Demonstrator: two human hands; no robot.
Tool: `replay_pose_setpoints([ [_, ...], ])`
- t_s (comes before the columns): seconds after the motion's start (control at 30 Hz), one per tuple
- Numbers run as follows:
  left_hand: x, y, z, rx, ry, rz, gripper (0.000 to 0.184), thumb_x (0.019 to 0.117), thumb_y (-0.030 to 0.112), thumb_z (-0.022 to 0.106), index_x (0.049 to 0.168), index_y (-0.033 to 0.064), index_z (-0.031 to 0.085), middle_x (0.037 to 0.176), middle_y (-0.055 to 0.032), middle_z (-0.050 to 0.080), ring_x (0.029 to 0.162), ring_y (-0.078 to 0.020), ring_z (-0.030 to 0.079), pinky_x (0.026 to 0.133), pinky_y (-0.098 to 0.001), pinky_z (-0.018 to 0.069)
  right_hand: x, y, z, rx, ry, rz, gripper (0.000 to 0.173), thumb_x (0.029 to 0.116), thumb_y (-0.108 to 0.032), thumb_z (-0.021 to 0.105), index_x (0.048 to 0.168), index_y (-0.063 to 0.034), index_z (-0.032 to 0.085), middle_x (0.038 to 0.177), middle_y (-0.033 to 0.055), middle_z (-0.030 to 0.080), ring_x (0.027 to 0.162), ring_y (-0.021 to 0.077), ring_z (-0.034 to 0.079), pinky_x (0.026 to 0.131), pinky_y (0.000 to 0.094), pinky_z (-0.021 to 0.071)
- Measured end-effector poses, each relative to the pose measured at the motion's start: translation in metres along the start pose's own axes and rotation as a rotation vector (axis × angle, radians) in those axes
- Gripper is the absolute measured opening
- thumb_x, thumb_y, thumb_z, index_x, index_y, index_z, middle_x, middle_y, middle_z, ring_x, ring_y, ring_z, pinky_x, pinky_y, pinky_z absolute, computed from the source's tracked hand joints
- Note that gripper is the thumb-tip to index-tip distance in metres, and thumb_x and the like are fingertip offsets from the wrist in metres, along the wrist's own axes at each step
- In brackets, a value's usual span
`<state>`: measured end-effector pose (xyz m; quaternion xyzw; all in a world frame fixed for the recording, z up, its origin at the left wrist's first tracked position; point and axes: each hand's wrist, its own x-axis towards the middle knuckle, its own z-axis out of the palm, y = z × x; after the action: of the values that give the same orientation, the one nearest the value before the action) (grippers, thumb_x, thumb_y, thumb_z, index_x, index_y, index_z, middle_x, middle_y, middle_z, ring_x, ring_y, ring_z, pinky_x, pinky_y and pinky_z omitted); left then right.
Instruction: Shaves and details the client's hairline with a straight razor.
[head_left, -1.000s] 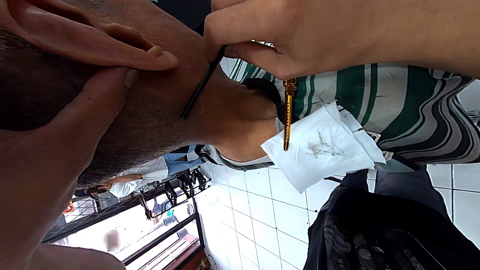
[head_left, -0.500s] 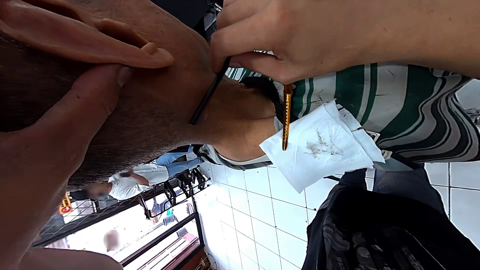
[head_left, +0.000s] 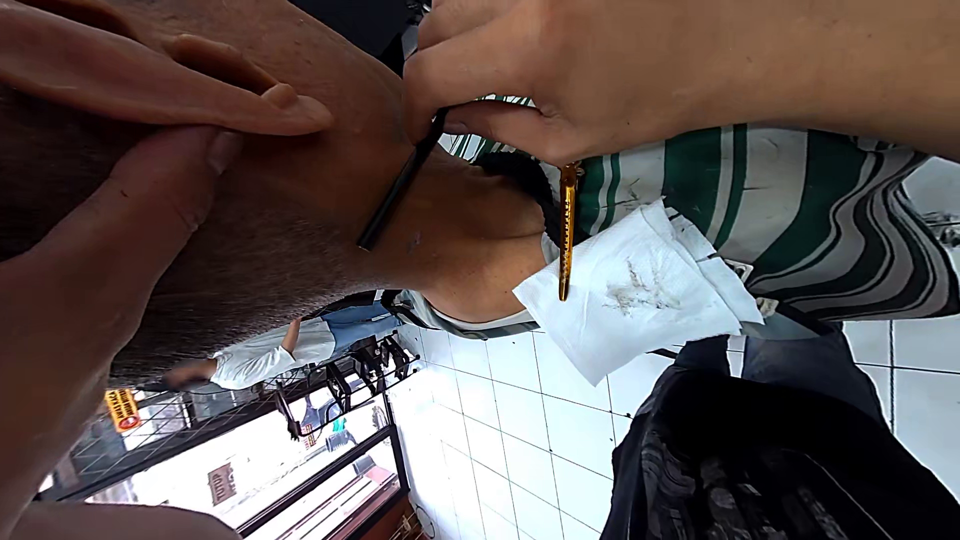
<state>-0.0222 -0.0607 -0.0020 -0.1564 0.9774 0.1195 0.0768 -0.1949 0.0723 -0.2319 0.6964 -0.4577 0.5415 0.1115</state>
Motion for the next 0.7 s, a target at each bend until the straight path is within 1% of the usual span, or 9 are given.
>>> replay_pose_setpoints([
  [0.07,0.001,0.001,0.000,0.016,0.012,-0.029,0.029,0.0967,0.012,0.066,0.121,-0.0033,0.066,0.121,-0.0086,0.069,0.115,-0.0135,0.066,0.100,-0.0275,0.0558,-0.003,0.001,0.003,0.015,-0.010,-0.022,0.027,0.1039,-0.010,0.047,0.113,-0.0070,0.072,0.099,0.0049,0.070,0.095,0.0151,0.064,0.079,0.0293,0.0506],
  [0.13,-0.002,0.002,0.000,0.042,0.029,-0.074,0.028,0.0966,0.013,0.068,0.120,-0.0015,0.067,0.120,-0.0066,0.070,0.113,-0.0109,0.067,0.099,-0.0252,0.0563,-0.007,0.002,0.003,0.023,-0.067,-0.043,0.029,0.1033,-0.009,0.044,0.115,-0.0078,0.071,0.107,0.0069,0.072,0.106,0.0192,0.066,0.090,0.0341,0.0521],
  [0.17,-0.003,0.001,0.000,0.045,0.024,-0.083,0.028,0.0975,0.014,0.067,0.121,-0.0010,0.067,0.120,-0.0061,0.070,0.113,-0.0100,0.066,0.098,-0.0244,0.0560,-0.007,0.001,0.003,0.028,-0.083,-0.044,0.029,0.1028,-0.008,0.044,0.115,-0.0072,0.071,0.108,0.0079,0.072,0.108,0.0204,0.066,0.093,0.0349,0.0517],
  [0.2,-0.003,-0.001,-0.001,0.040,0.013,-0.082,0.028,0.0986,0.015,0.066,0.122,-0.0009,0.067,0.121,-0.0063,0.070,0.115,-0.0100,0.066,0.100,-0.0245,0.0552,-0.007,0.000,0.002,0.033,-0.083,-0.034,0.029,0.1030,-0.008,0.045,0.115,-0.0070,0.071,0.109,0.0079,0.072,0.108,0.0200,0.066,0.093,0.0341,0.0519],
  [0.33,-0.001,-0.010,0.000,0.020,0.011,-0.035,0.029,0.0983,0.014,0.065,0.122,-0.0033,0.066,0.121,-0.0081,0.069,0.115,-0.0112,0.065,0.101,-0.0258,0.0546,-0.002,-0.005,-0.001,-0.010,-0.055,0.010,0.027,0.1049,-0.013,0.047,0.114,-0.0063,0.071,0.099,0.0047,0.069,0.097,0.0155,0.063,0.082,0.0294,0.0500],
  [0.43,0.004,-0.014,-0.002,-0.055,-0.032,0.042,0.027,0.0979,0.012,0.065,0.120,-0.0033,0.067,0.122,-0.0085,0.069,0.116,-0.0136,0.065,0.102,-0.0275,0.0542,-0.007,-0.002,0.001,0.033,-0.086,-0.013,0.027,0.1026,-0.009,0.046,0.115,-0.0064,0.071,0.106,0.0073,0.072,0.104,0.0175,0.066,0.089,0.0319,0.0528],
  [0.5,0.008,-0.015,-0.002,-0.116,-0.069,0.076,0.024,0.0971,0.009,0.064,0.117,-0.0029,0.069,0.120,-0.0083,0.070,0.115,-0.0147,0.066,0.102,-0.0280,0.0543,-0.010,-0.001,0.001,0.042,-0.129,-0.036,0.027,0.1011,-0.009,0.047,0.113,-0.0066,0.071,0.101,0.0081,0.069,0.098,0.0186,0.066,0.083,0.0326,0.0525],
  [0.57,0.012,-0.017,-0.003,-0.131,-0.098,0.083,0.023,0.0973,0.011,0.063,0.116,-0.0018,0.069,0.120,-0.0069,0.070,0.115,-0.0132,0.065,0.102,-0.0266,0.0534,-0.013,-0.001,0.000,0.059,-0.160,-0.050,0.028,0.1005,-0.009,0.046,0.112,-0.0066,0.072,0.100,0.0075,0.070,0.098,0.0181,0.066,0.084,0.0322,0.0518],
  [0.7,0.014,-0.027,-0.005,-0.119,-0.129,0.107,0.027,0.1002,0.017,0.062,0.120,-0.0011,0.067,0.121,-0.0056,0.069,0.116,-0.0103,0.064,0.102,-0.0252,0.0520,-0.015,-0.001,-0.005,0.124,-0.169,-0.055,0.027,0.0973,-0.008,0.050,0.111,-0.0050,0.073,0.095,0.0071,0.069,0.092,0.0163,0.064,0.078,0.0310,0.0490],
])
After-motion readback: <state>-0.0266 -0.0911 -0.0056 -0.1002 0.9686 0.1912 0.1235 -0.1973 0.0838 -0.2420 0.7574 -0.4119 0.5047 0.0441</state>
